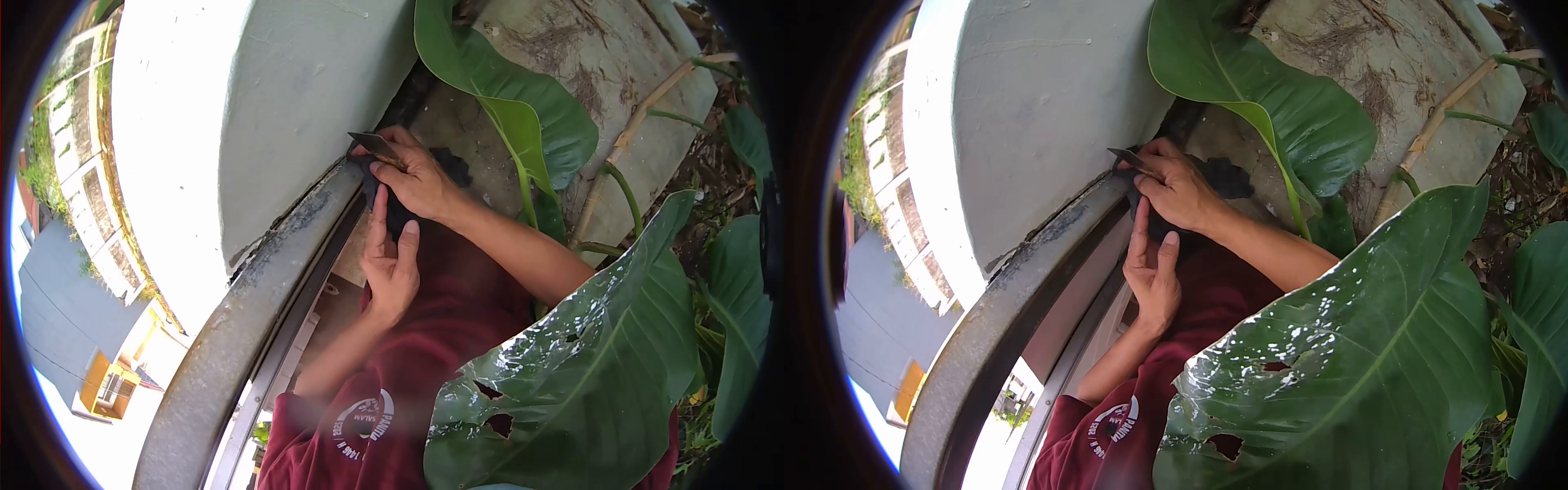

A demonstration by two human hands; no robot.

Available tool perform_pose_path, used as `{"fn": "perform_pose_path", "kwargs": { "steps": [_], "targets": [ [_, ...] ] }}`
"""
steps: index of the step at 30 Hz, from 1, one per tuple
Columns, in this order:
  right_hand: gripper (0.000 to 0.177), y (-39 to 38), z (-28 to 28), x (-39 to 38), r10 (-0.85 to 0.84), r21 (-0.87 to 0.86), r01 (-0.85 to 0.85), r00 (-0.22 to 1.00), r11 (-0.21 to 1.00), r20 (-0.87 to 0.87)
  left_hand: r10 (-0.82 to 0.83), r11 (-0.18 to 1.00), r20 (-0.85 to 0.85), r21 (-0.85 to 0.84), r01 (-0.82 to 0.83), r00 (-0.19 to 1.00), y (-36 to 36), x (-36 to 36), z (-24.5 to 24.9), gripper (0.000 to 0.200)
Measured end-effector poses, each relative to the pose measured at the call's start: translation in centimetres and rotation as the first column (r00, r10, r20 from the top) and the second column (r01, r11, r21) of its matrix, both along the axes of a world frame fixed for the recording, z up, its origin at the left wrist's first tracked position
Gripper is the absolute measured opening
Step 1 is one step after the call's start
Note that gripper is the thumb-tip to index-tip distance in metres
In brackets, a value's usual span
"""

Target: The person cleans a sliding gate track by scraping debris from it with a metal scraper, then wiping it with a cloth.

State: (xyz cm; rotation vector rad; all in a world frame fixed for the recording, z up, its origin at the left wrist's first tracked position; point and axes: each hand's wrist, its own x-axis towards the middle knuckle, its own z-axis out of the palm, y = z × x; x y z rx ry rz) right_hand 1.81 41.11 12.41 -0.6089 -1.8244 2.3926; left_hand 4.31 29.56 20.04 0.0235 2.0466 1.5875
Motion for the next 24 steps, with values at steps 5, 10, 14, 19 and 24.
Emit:
{"fn": "perform_pose_path", "kwargs": {
  "steps": [5,10,14,19,24],
  "targets": [
    [0.027,-0.2,0.5,-0.4,-0.043,0.022,0.042,0.998,0.999,0.038,-0.014,0.998,-0.003,-0.058,0.014,1.000,0.1,-0.4,0.9,0.059],
    [0.023,-0.5,3.9,-0.3,-0.075,0.057,0.086,0.981,0.995,-0.176,-0.011,0.999,-0.086,-0.049,0.006,0.996,-1.2,0.6,2.2,0.060],
    [0.022,-0.5,0.9,-0.6,-0.074,0.117,0.085,0.992,0.989,-0.098,0.000,0.996,-0.040,-0.086,-0.004,0.999,-0.5,-0.2,1.5,0.061],
    [0.024,-0.8,3.3,-0.5,-0.089,0.056,0.101,0.979,0.993,-0.182,-0.089,0.995,-0.193,-0.065,0.077,0.977,-1.7,0.7,1.5,0.061],
    [0.024,-0.8,-0.4,-0.8,-0.088,0.166,0.105,0.990,0.980,-0.107,0.043,0.997,0.080,0.063,-0.048,0.996,0.2,-0.5,0.9,0.062]
  ]
}}
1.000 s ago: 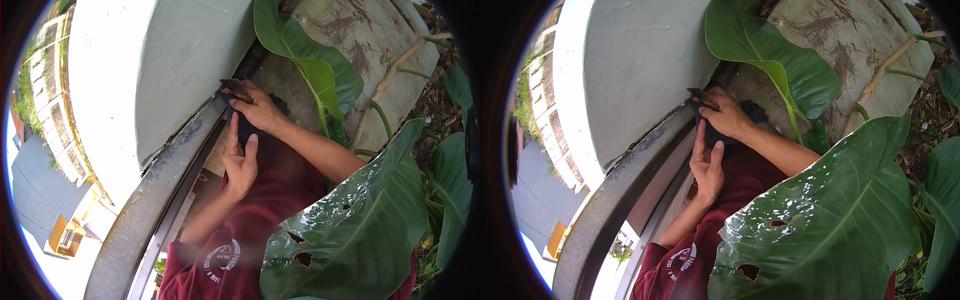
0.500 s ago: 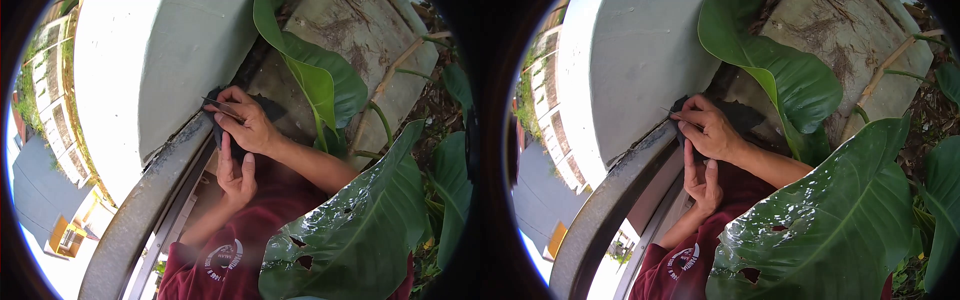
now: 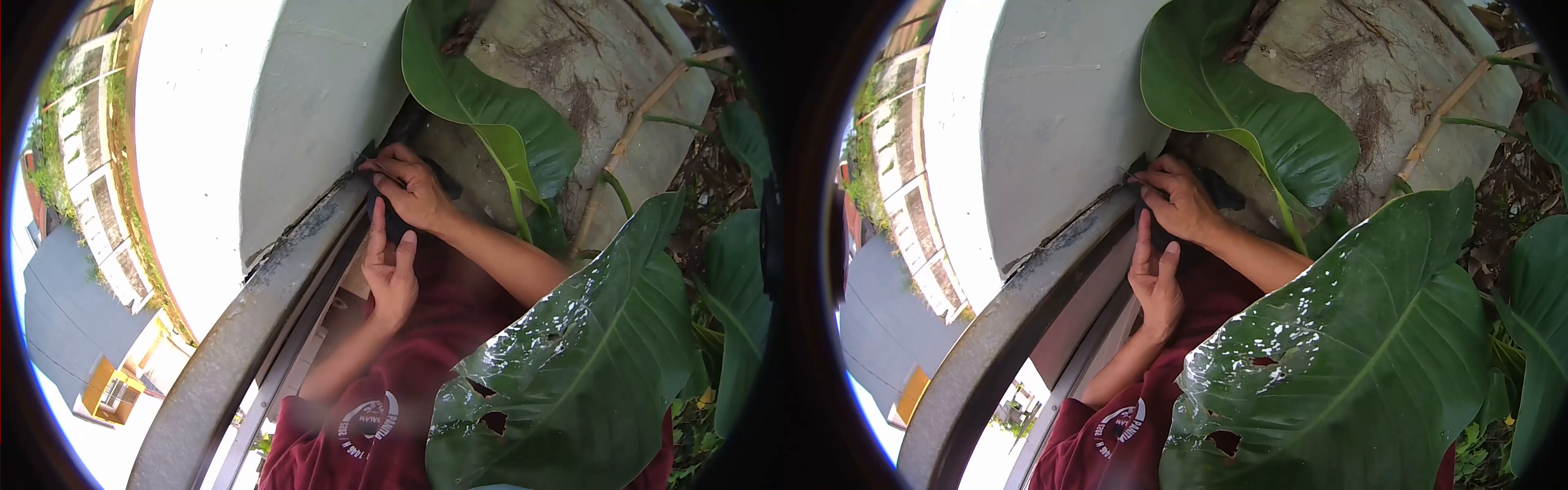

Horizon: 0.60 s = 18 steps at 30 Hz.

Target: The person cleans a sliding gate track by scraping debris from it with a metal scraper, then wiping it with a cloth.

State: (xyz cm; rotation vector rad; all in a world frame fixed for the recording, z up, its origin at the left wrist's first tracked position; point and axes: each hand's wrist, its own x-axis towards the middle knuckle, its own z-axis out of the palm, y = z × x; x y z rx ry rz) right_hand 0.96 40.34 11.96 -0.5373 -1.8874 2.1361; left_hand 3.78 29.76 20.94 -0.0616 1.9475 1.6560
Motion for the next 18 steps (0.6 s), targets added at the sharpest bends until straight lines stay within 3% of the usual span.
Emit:
{"fn": "perform_pose_path", "kwargs": {
  "steps": [2,6,10,13,14,15,17,18],
  "targets": [
    [0.023,-0.2,-0.9,0.3,0.015,-0.019,-0.013,0.996,1.000,0.085,-0.012,0.998,0.016,-0.054,0.012,1.000,0.5,-0.1,0.8,0.061],
    [0.025,-0.1,4.0,0.3,-0.004,-0.024,0.001,0.994,1.000,-0.114,-0.085,0.992,-0.251,-0.113,0.058,0.964,-1.4,1.3,0.2,0.064],
    [0.027,-0.3,0.6,0.2,-0.006,-0.034,0.003,0.996,0.999,-0.084,-0.010,0.993,-0.100,-0.118,-0.002,0.995,-1.3,0.9,-1.0,0.065],
    [0.026,-0.3,-3.4,0.3,0.006,0.051,-0.014,0.990,0.999,0.139,0.099,0.994,0.078,-0.051,-0.095,0.992,0.4,-0.3,-2.1,0.064],
    [0.026,-0.1,-3.8,0.5,0.043,-0.064,-0.032,0.983,0.997,0.176,0.103,0.994,0.118,-0.051,-0.098,0.988,0.6,-0.6,-2.3,0.064],
    [0.026,0.2,-3.5,0.3,0.037,-0.066,-0.025,0.982,0.997,0.184,0.106,0.994,0.155,-0.046,-0.100,0.982,0.8,-0.8,-2.5,0.064],
    [0.026,-0.1,-2.7,0.4,0.028,-0.082,-0.011,0.978,0.997,0.207,0.072,0.995,0.096,-0.079,-0.064,0.993,0.9,-0.5,-1.4,0.064],
    [0.026,-0.1,-1.5,0.5,0.029,-0.102,-0.016,0.991,0.995,0.129,0.052,0.994,0.066,-0.096,-0.046,0.996,0.8,-0.3,-0.9,0.064]
  ]
}}
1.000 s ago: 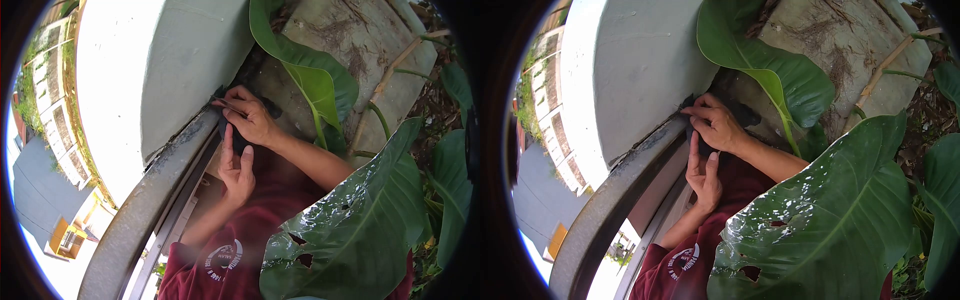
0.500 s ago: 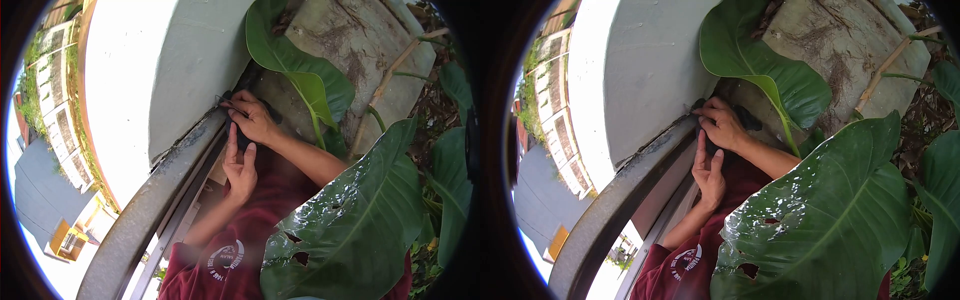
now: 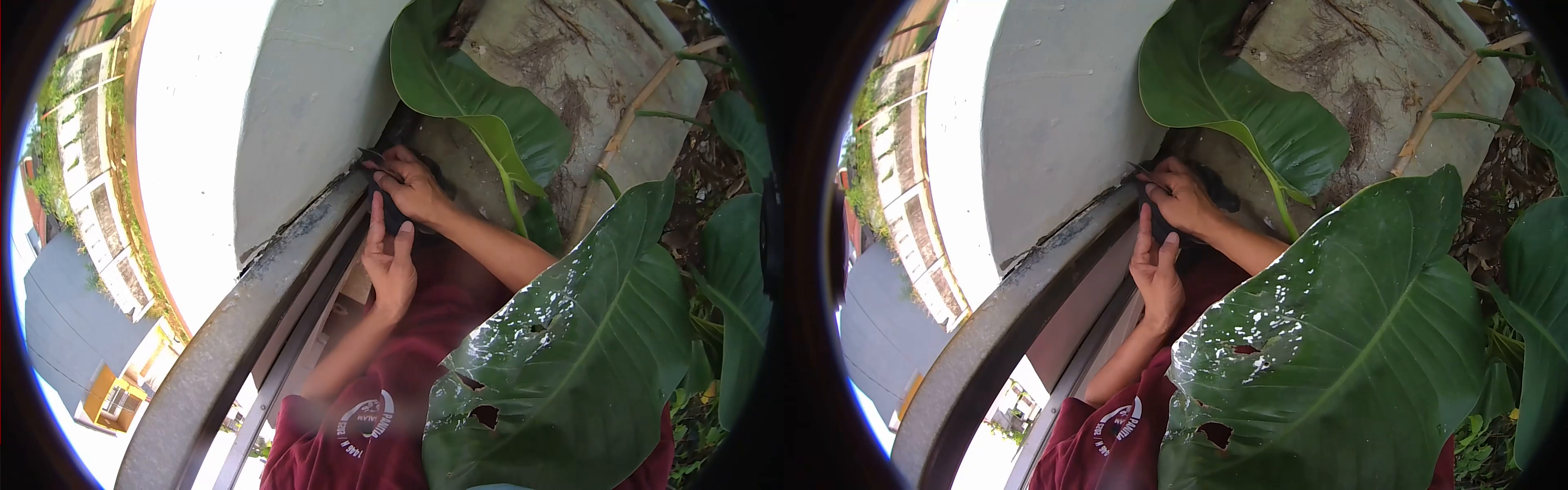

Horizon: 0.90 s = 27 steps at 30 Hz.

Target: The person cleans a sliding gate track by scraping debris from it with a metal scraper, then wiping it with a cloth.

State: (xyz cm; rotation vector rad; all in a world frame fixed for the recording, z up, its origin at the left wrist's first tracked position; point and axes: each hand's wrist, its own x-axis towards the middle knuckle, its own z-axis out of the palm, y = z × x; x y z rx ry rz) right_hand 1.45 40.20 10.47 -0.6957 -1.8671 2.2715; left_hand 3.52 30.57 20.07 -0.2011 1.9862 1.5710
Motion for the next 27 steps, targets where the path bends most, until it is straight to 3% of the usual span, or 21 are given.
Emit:
{"fn": "perform_pose_path", "kwargs": {
  "steps": [2,5,7,8,9,12,15,16,18,21,22,25,26,27],
  "targets": [
    [0.025,0.3,2.5,0.0,-0.006,-0.041,-0.001,0.987,0.999,-0.161,-0.152,0.987,-0.240,-0.084,0.136,0.959,-1.3,0.9,0.3,0.061],
    [0.024,0.7,3.1,-0.1,-0.014,0.013,0.019,0.952,1.000,-0.305,-0.140,0.990,-0.251,-0.028,0.138,0.958,-2.2,1.6,0.7,0.060],
    [0.025,0.5,0.4,-0.1,-0.004,0.032,0.010,0.981,0.999,-0.196,-0.053,0.996,-0.143,0.063,0.062,0.988,-0.9,0.6,-0.5,0.061],
    [0.025,0.5,-0.9,0.0,0.006,0.091,0.004,0.994,0.996,-0.108,-0.142,0.989,-0.106,-0.050,0.137,0.984,-0.6,0.0,-0.7,0.062],
    [0.025,0.6,-2.3,0.2,0.009,0.149,-0.007,1.000,0.989,-0.017,-0.132,0.991,-0.085,-0.028,0.130,0.988,-0.1,-0.4,-1.5,0.062],
    [0.024,0.8,-3.5,0.1,-0.005,0.100,0.006,1.000,0.995,-0.007,-0.111,0.993,-0.002,0.027,0.111,0.994,0.6,-0.6,-2.6,0.062],
    [0.022,0.7,-0.8,-0.2,-0.077,-0.092,0.064,0.987,0.994,-0.138,-0.332,0.942,-0.363,-0.170,0.289,0.871,0.4,-0.5,-1.3,0.061],
    [0.022,0.7,0.5,-0.4,-0.111,-0.182,0.076,0.975,0.980,-0.194,-0.362,0.931,-0.414,-0.199,0.306,0.835,0.2,-0.4,-0.5,0.061],
    [0.021,0.5,1.2,-0.8,-0.112,-0.158,0.074,0.962,0.985,-0.248,-0.423,0.906,-0.512,-0.263,0.332,0.748,-0.2,-0.3,0.8,0.060],
    [0.018,0.5,0.7,-1.1,-0.098,-0.075,0.083,0.970,0.994,-0.223,-0.280,0.953,-0.227,-0.184,0.241,0.933,-0.2,-1.4,0.7,0.060],
    [0.017,0.7,0.5,-1.5,-0.092,-0.037,0.086,0.976,0.996,-0.198,-0.300,0.949,-0.257,-0.174,0.261,0.919,-0.1,-1.8,1.2,0.059],
    [0.014,0.8,4.8,-1.5,-0.072,-0.068,0.051,0.930,0.996,-0.359,-0.500,0.864,-0.621,-0.409,0.294,0.604,-1.0,-1.1,3.4,0.057],
    [0.016,0.9,6.2,-1.8,-0.043,-0.010,0.044,0.898,0.999,-0.437,-0.455,0.890,-0.733,-0.365,0.272,0.506,-1.3,-0.8,3.6,0.057],
    [0.017,0.7,6.1,-1.5,-0.018,0.042,0.040,0.904,0.998,-0.428,-0.445,0.895,-0.692,-0.355,0.268,0.569,-1.6,-0.4,3.8,0.057]
  ]
}}
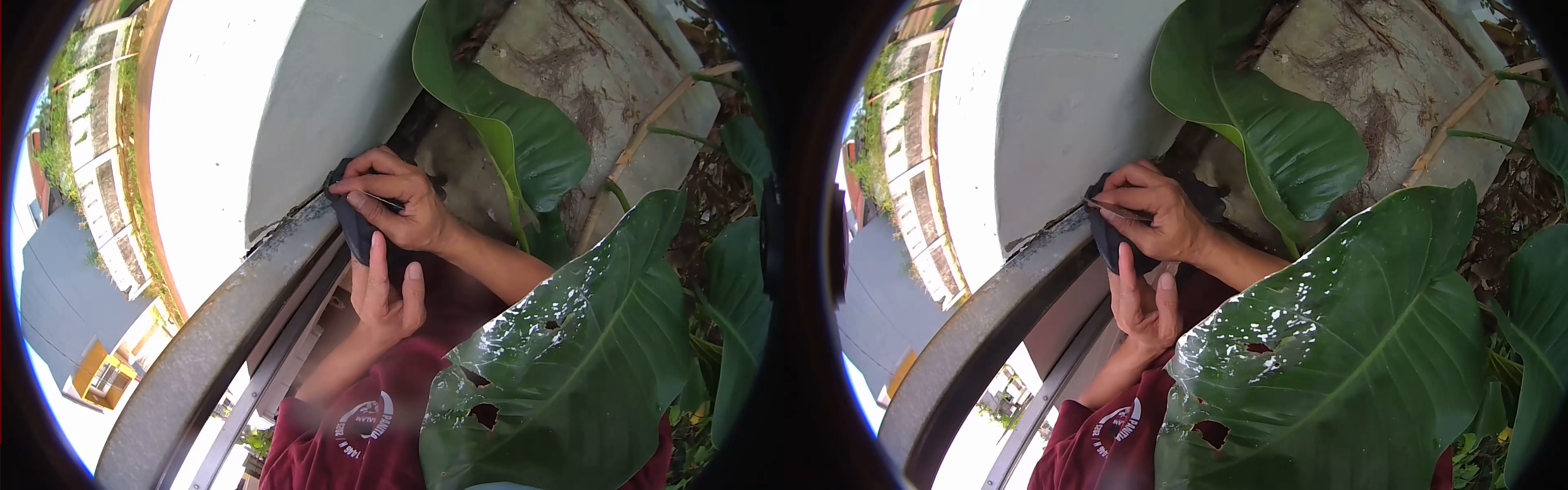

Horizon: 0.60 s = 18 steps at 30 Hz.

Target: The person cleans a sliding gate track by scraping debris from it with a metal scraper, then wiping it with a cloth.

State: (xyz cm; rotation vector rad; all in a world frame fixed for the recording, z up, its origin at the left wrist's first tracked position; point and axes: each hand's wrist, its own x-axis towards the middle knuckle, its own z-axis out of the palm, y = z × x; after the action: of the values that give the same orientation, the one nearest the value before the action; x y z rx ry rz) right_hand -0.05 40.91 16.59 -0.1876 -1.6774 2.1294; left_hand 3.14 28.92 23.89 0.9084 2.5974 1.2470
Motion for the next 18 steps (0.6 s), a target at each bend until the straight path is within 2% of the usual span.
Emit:
{"fn": "perform_pose_path", "kwargs": {
  "steps": [3,6,7,10,11,15,18],
  "targets": [
    [0.022,0.5,-2.1,0.0,-0.032,0.161,0.026,0.999,0.987,0.031,0.057,0.998,0.148,-0.032,-0.052,0.987,-0.4,0.1,-0.9,0.056],
    [0.022,0.5,-3.0,0.2,-0.018,0.065,0.008,0.988,0.998,0.154,0.086,0.996,0.199,-0.036,-0.080,0.976,-0.3,0.0,-1.6,0.054],
    [0.022,0.2,-2.3,-0.2,-0.036,0.059,0.031,0.995,0.998,0.088,0.011,1.000,0.106,0.026,-0.014,0.994,-0.4,-0.2,-1.7,0.054],
    [0.022,0.4,1.0,-1.0,-0.030,0.057,0.029,0.999,0.998,0.015,-0.001,0.974,-0.021,0.226,0.006,1.000,-0.1,-0.2,-1.2,0.054],
    [0.023,0.6,0.5,-1.0,-0.016,0.073,0.014,1.000,0.997,0.024,0.019,0.951,0.107,0.305,-0.051,0.994,-0.2,0.2,-1.5,0.054],
    [0.023,0.6,-3.0,-1.4,-0.083,0.169,0.075,0.996,0.983,0.041,0.126,0.961,0.413,0.175,-0.214,0.902,0.6,0.0,-1.6,0.051],
    [0.023,0.2,-1.1,-1.3,-0.043,0.060,0.038,0.996,0.997,0.079,0.047,0.956,0.266,0.266,-0.120,0.963,0.5,-0.2,-1.6,0.051]
  ]
}}
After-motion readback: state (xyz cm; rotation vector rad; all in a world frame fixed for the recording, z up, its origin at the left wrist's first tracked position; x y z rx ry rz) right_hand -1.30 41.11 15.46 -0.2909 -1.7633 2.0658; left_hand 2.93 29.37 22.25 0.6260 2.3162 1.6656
